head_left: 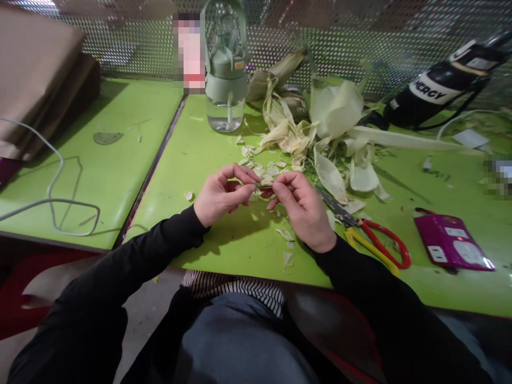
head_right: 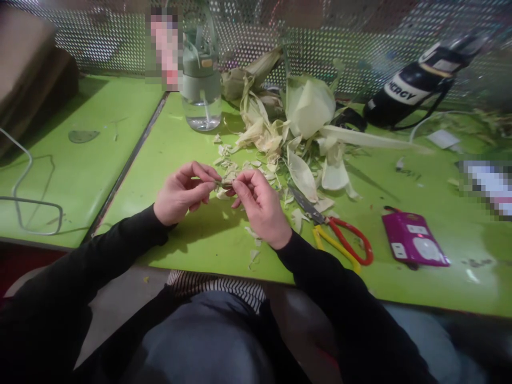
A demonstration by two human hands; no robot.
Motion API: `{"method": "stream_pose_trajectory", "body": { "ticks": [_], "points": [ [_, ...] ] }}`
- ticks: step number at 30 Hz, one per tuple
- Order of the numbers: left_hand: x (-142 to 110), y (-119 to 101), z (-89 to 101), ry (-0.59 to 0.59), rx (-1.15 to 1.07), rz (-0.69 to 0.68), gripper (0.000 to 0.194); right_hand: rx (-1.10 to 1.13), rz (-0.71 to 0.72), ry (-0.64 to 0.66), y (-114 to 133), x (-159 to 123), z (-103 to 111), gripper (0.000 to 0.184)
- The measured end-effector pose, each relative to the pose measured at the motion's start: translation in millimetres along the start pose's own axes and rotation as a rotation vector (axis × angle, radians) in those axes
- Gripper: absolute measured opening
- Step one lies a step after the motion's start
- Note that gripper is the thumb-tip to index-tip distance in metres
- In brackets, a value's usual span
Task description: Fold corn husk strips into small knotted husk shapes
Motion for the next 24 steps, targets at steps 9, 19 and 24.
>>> {"method": "stream_pose_trajectory", "body": {
  "ticks": [9,19,24],
  "points": [
    [-6.0,0.7,-5.7,0.146,0.065,-0.027,0.021,0.06,-0.06,0.02,0.8,1.4,-1.2,0.026],
    [0.6,8.5,-1.3,-0.075,-0.2,0.401,0.014,-0.459,0.339,-0.065,9.0,0.4,-0.6,0.01],
    [-1.7,9.9,-5.4,-0.023,-0.246,0.5,0.019,-0.395,0.18,-0.027,5.5,-1.8,-3.3,0.01]
  ]
}}
Point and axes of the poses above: each hand's wrist, its own x-axis towards the middle knuckle, its own z-axis out of the back of the hand, y = z × x, the point moved 3 cm from there along x, towards the middle knuckle, and after that the axes turned 2 degrees about -z, right-handed, at the moved point
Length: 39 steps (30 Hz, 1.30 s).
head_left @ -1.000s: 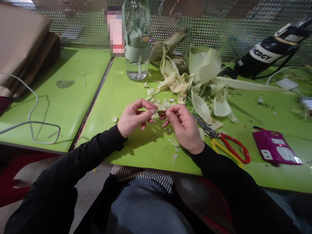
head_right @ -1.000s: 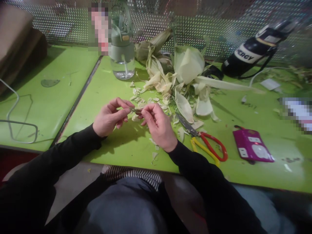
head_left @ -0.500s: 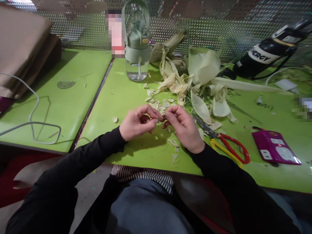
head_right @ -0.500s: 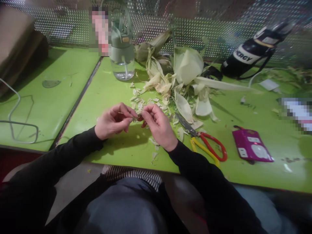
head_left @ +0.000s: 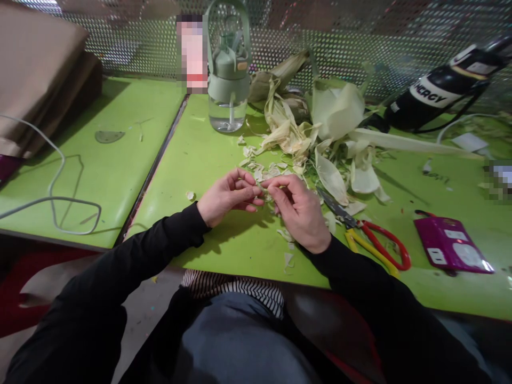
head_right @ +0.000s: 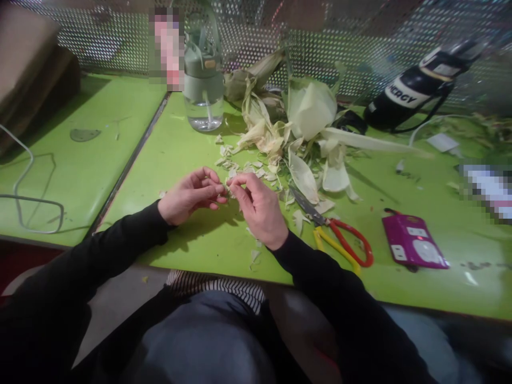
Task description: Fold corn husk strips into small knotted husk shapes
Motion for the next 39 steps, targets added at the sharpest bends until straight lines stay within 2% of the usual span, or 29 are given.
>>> {"method": "stream_pose_trajectory", "body": {
  "ticks": [4,8,16,22,25,27,29,31,34,37,39],
  "points": [
    [0.8,-2.0,2.3,-0.042,-0.042,0.014,0.019,0.038,-0.052,0.005,-0.9,-0.7,0.2,0.014],
    [3.8,-2.3,4.7,-0.095,-0.086,0.001,0.016,0.034,0.012,0.01,-0.3,0.8,0.2,0.013],
    [2.0,4.3,-2.9,0.088,0.093,0.02,0.013,-0.13,0.195,-0.037,2.1,4.1,2.0,0.009],
    [0.9,2.8,-3.2,0.133,0.167,-0.027,0.028,-0.108,0.143,-0.014,1.7,4.2,1.8,0.013],
    [0.0,-0.3,-3.0,0.089,0.175,-0.1,0.028,-0.019,0.046,0.003,0.0,3.5,2.7,0.012],
    [-0.5,-2.7,-1.6,0.038,0.164,-0.138,0.026,-0.007,-0.011,0.007,-1.9,3.3,3.8,0.02],
    [-0.5,-4.2,-0.4,0.008,0.159,-0.152,0.027,-0.053,0.011,0.002,-2.1,3.8,5.0,0.02],
    [-0.1,-4.1,0.5,-0.013,0.166,-0.139,0.023,-0.111,0.073,-0.022,-0.6,4.3,6.3,0.008],
    [0.7,-1.9,0.9,-0.042,0.183,-0.088,0.01,-0.149,0.106,-0.054,2.8,4.3,7.2,0.007],
    [1.2,0.3,-0.1,-0.037,0.183,-0.055,0.008,-0.119,0.069,-0.066,6.9,2.4,7.0,0.006],
    [1.1,1.3,-0.9,-0.02,0.18,-0.052,0.008,-0.024,-0.008,-0.051,7.4,0.7,6.2,0.004]
  ]
}}
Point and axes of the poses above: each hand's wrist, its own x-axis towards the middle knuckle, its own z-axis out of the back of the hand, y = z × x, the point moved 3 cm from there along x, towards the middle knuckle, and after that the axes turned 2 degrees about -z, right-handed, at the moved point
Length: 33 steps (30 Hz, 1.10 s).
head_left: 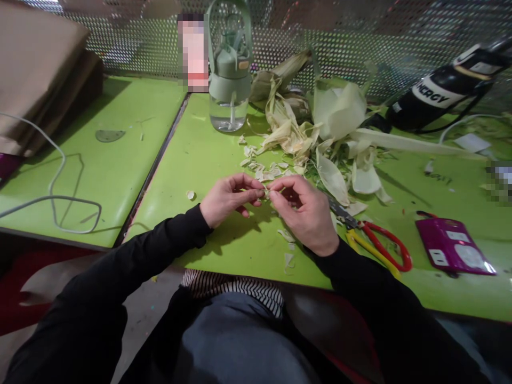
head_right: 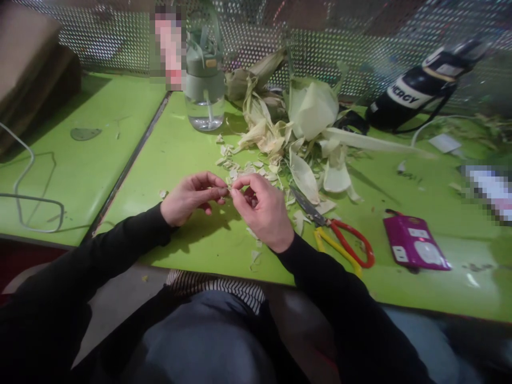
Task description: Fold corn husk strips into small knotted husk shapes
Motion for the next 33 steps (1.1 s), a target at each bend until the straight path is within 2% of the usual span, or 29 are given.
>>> {"method": "stream_pose_trajectory", "body": {
  "ticks": [5,8,11,13,20,24,30,33],
  "points": [
    [-0.6,3.6,-1.1,0.018,-0.026,0.016,0.014,0.277,-0.224,0.112,-8.5,-2.5,-2.4,0.003],
    [0.0,8.9,-1.4,0.027,-0.101,0.08,0.012,0.263,-0.277,0.227,-14.2,-2.4,-3.7,0.008],
    [0.6,13.9,-1.1,0.038,-0.188,0.138,0.011,0.182,-0.249,0.26,-15.6,-1.2,-3.0,0.005],
    [0.6,15.6,-0.4,0.044,-0.231,0.168,0.012,0.135,-0.226,0.263,-15.1,-0.2,-2.2,0.009],
    [-0.4,16.7,1.6,0.086,-0.285,0.305,0.012,0.058,-0.193,0.274,-16.1,0.4,-1.5,0.01],
    [0.2,19.9,4.0,0.12,-0.301,0.299,0.015,0.05,-0.153,0.265,-15.3,1.0,-2.2,0.009],
    [1.8,25.4,6.6,0.137,-0.245,0.283,0.019,-0.056,0.035,0.276,-7.7,4.6,1.7,0.009],
    [2.9,23.7,6.0,0.129,-0.208,0.219,0.02,-0.083,0.108,0.314,-7.9,6.2,4.2,0.009]
  ]
}}
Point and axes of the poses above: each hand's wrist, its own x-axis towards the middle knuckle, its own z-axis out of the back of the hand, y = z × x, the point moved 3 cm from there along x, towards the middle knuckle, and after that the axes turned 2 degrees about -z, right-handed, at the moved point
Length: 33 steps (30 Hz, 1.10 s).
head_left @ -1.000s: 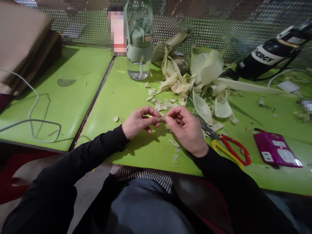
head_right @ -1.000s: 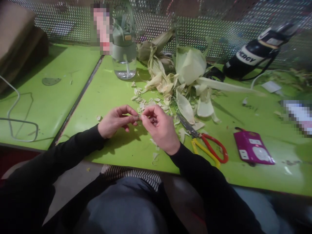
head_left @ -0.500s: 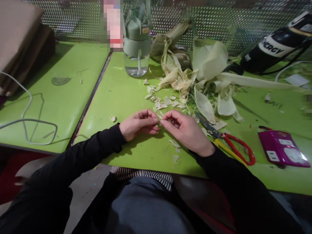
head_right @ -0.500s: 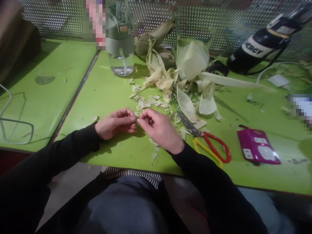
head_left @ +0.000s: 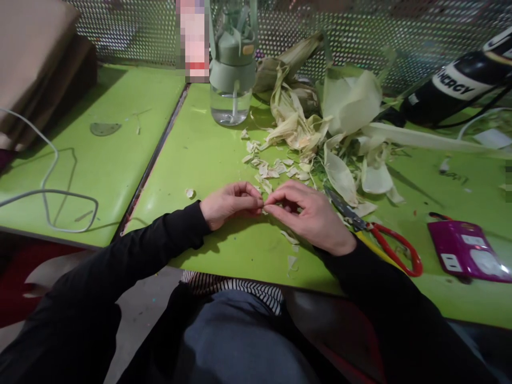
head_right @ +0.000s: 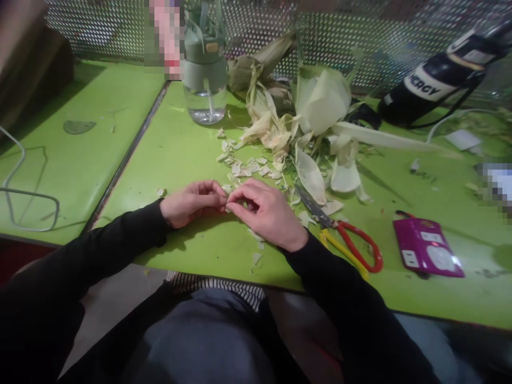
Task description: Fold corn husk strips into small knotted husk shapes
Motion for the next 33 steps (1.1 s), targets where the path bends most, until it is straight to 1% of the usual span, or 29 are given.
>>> {"method": "stream_pose_trajectory", "body": {
  "ticks": [2,3,5,6,9,11,15,18,20,23,24,26,28,30,31,33],
  "points": [
    [0.3,-2.5,-0.5,-0.001,0.022,-0.063,0.02,-0.012,0.033,0.029,-1.6,0.4,0.5,0.005],
    [0.5,-3.8,-0.6,0.0,0.033,-0.089,0.021,-0.026,0.043,0.041,-2.7,0.5,0.3,0.007],
    [1.1,-5.9,-0.1,0.005,0.052,-0.121,0.024,-0.066,0.055,0.056,-5.0,0.7,-0.7,0.017],
    [1.6,-6.8,0.3,0.01,0.062,-0.131,0.025,-0.085,0.062,0.056,-6.0,0.8,-1.2,0.018],
    [2.7,-9.9,0.9,0.031,0.118,-0.195,0.024,-0.125,0.105,0.032,-7.3,0.5,-2.1,0.008],
    [1.8,-13.3,-0.2,0.036,0.222,-0.309,0.021,-0.145,0.139,0.015,-7.1,0.0,-2.4,0.003],
    [-7.2,-19.5,-6.5,-0.012,0.55,-0.574,0.014,-0.188,0.181,-0.029,-5.2,-1.6,-3.4,0.003],
    [-15.5,-21.6,-11.3,-0.085,0.753,-0.714,0.009,-0.187,0.209,-0.102,-1.8,-3.3,-5.9,0.003],
    [-18.6,-21.7,-13.0,-0.111,0.819,-0.784,0.009,-0.162,0.212,-0.161,1.6,-4.9,-8.0,0.002],
    [-19.7,-21.2,-13.4,-0.085,0.793,-0.869,0.007,-0.088,0.208,-0.24,7.3,-8.0,-8.9,0.005],
    [-19.8,-21.4,-13.3,-0.074,0.763,-0.897,0.007,-0.045,0.21,-0.248,8.9,-9.0,-8.5,0.008],
    [-20.8,-22.5,-13.2,-0.063,0.698,-0.956,0.009,0.096,0.196,-0.217,10.4,-10.3,-6.9,0.011],
    [-22.6,-23.5,-14.2,-0.053,0.638,-1.01,0.014,0.301,0.115,-0.181,8.3,-10.3,-4.1,0.018],
    [-24.5,-23.3,-16.1,-0.03,0.597,-1.044,0.019,0.47,-0.016,-0.196,4.5,-9.4,-0.5,0.024],
    [-25.3,-22.6,-17.2,-0.011,0.586,-1.051,0.021,0.496,-0.068,-0.215,3.4,-8.6,1.3,0.023],
    [-27.0,-20.4,-19.0,0.02,0.59,-1.066,0.026,0.439,-0.103,-0.218,4.6,-6.5,4.3,0.012]
  ]
}}
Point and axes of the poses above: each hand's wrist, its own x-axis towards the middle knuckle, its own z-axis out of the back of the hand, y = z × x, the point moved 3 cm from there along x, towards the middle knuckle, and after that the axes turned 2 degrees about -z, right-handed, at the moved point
